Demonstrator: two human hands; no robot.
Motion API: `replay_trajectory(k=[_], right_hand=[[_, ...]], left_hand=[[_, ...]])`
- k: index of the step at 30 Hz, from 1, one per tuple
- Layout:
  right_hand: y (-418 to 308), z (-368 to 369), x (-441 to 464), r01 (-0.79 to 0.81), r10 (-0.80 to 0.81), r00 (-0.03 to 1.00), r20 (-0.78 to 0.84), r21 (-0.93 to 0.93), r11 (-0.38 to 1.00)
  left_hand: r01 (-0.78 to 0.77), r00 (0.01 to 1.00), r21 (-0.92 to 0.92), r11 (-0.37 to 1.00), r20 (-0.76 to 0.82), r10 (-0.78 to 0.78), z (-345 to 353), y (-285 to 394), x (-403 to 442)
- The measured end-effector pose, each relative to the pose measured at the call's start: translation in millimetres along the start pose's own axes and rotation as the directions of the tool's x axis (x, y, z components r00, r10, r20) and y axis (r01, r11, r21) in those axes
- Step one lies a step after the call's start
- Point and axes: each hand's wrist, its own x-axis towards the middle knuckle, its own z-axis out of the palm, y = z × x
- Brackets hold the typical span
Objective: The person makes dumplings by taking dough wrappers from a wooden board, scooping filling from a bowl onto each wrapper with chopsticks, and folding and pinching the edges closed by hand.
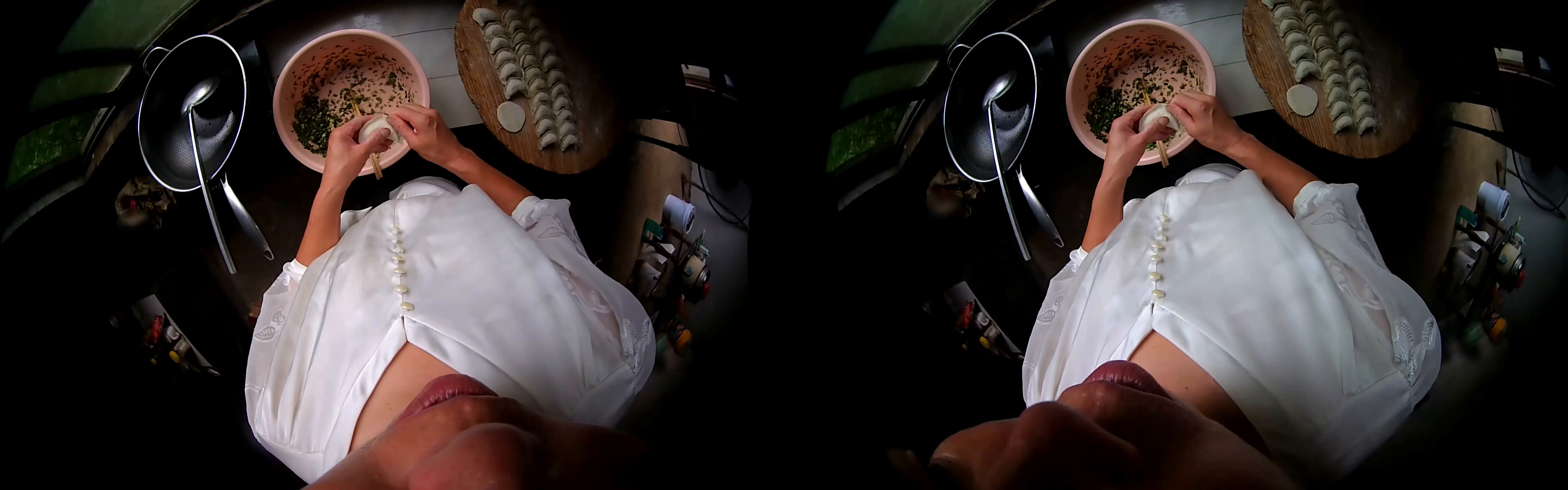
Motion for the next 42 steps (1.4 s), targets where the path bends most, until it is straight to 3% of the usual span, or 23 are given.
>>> replay_trajectory(k=[6,8,9,12,14,21,23,27,29,33,36,38,42], right_hand=[[-3,-5,-2,-0.085,0.085,0.996,0.007,0.138,0.987],[-1,-5,-1,0.102,-0.104,0.994,-0.029,-0.039,0.994],[0,-5,-2,0.105,-0.106,0.994,-0.027,-0.038,0.994],[1,-6,-4,0.057,-0.056,0.998,-0.022,0.019,0.998],[0,-12,-6,-0.111,0.111,0.994,0.010,0.125,0.986],[-4,-31,-13,0.021,-0.020,0.996,-0.088,0.017,1.000],[-3,-39,-17,-0.132,0.138,0.989,-0.052,0.113,0.985],[-10,-54,-24,-0.157,0.169,0.981,-0.100,0.116,0.981],[-2,-57,-27,-0.034,0.035,0.987,-0.157,0.012,0.999],[6,-67,-33,-0.109,0.123,0.975,-0.184,0.087,0.990],[7,-79,-38,-0.240,0.255,0.957,-0.137,0.117,0.964],[10,-84,-40,-0.111,0.121,0.976,-0.182,0.062,0.992],[18,-92,-42,-0.041,0.044,0.971,-0.236,0.017,0.999]], left_hand=[[0.026,1.000,-0.023,0.999,0.006,-0.026,2,0,1],[0.007,1.000,-0.043,0.999,0.023,-0.006,2,-6,3],[0.006,1.000,-0.044,0.999,0.020,-0.005,2,-7,4],[0.036,0.997,0.006,0.999,0.069,-0.037,1,-5,3],[0.033,0.999,0.009,0.999,0.043,-0.034,5,0,2],[0.036,0.988,0.051,0.998,0.146,-0.043,21,11,8],[0.016,0.989,0.072,0.997,0.142,-0.026,28,14,10],[-0.005,0.990,0.130,0.991,0.138,-0.013,44,25,13],[0.008,0.983,0.094,0.996,0.183,-0.025,49,19,19],[0.014,0.970,0.167,0.986,0.235,-0.054,59,25,24],[-0.043,0.982,0.151,0.988,0.186,0.015,72,26,27],[-0.023,0.980,0.118,0.993,0.199,-0.002,79,26,30],[0.007,0.975,0.159,0.987,0.220,-0.043,91,31,33]])
